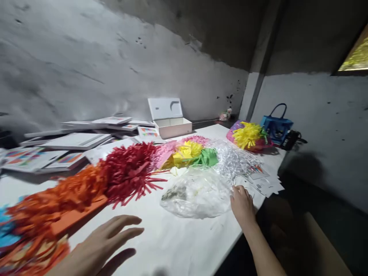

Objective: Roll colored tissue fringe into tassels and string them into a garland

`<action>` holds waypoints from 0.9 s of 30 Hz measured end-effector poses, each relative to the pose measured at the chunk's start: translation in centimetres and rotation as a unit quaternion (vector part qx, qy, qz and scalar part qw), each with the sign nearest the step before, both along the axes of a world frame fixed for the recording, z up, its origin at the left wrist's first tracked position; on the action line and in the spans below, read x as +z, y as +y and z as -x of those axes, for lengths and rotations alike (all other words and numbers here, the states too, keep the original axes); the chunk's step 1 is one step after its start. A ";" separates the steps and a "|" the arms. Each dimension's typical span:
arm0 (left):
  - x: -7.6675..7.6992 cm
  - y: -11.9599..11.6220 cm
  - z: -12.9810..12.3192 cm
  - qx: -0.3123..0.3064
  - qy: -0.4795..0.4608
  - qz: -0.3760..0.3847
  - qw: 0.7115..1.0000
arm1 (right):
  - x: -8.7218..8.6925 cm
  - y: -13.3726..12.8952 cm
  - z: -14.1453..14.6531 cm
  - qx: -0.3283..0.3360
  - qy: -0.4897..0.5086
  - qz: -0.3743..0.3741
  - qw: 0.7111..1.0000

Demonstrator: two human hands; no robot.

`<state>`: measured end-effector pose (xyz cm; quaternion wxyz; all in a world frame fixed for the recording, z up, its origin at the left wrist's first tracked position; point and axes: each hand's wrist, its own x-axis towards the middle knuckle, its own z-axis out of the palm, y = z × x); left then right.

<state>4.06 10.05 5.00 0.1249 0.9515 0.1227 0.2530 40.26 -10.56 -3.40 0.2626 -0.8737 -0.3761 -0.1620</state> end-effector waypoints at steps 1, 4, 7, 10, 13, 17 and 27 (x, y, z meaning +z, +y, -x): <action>0.4 -0.3 -2.4 -0.036 0.028 0.035 0.998 | -0.3 -0.7 -1.4 -0.026 0.008 0.009 1.000; 1.4 -1.9 -9.3 -0.131 0.120 0.146 0.973 | -0.7 -1.8 -4.1 -0.045 0.024 0.019 0.998; 1.0 -4.9 -15.2 -0.158 0.197 0.285 0.925 | 0.0 -2.0 -3.5 -0.031 0.018 -0.015 0.999; -0.6 -8.1 -19.4 -0.146 0.199 0.531 0.811 | 1.1 -1.9 1.1 0.037 -0.012 -0.065 0.997; -1.6 -10.2 -21.6 -0.102 0.145 0.771 0.611 | 1.7 -1.5 7.2 0.198 -0.077 -0.097 0.972; -1.0 -9.0 -21.9 -0.045 0.040 0.841 0.538 | 1.5 -0.7 11.0 0.355 -0.150 -0.194 0.902; 3.3 -3.1 -17.6 0.024 -0.015 0.699 0.715 | 1.4 2.1 9.4 0.378 0.088 -0.253 0.886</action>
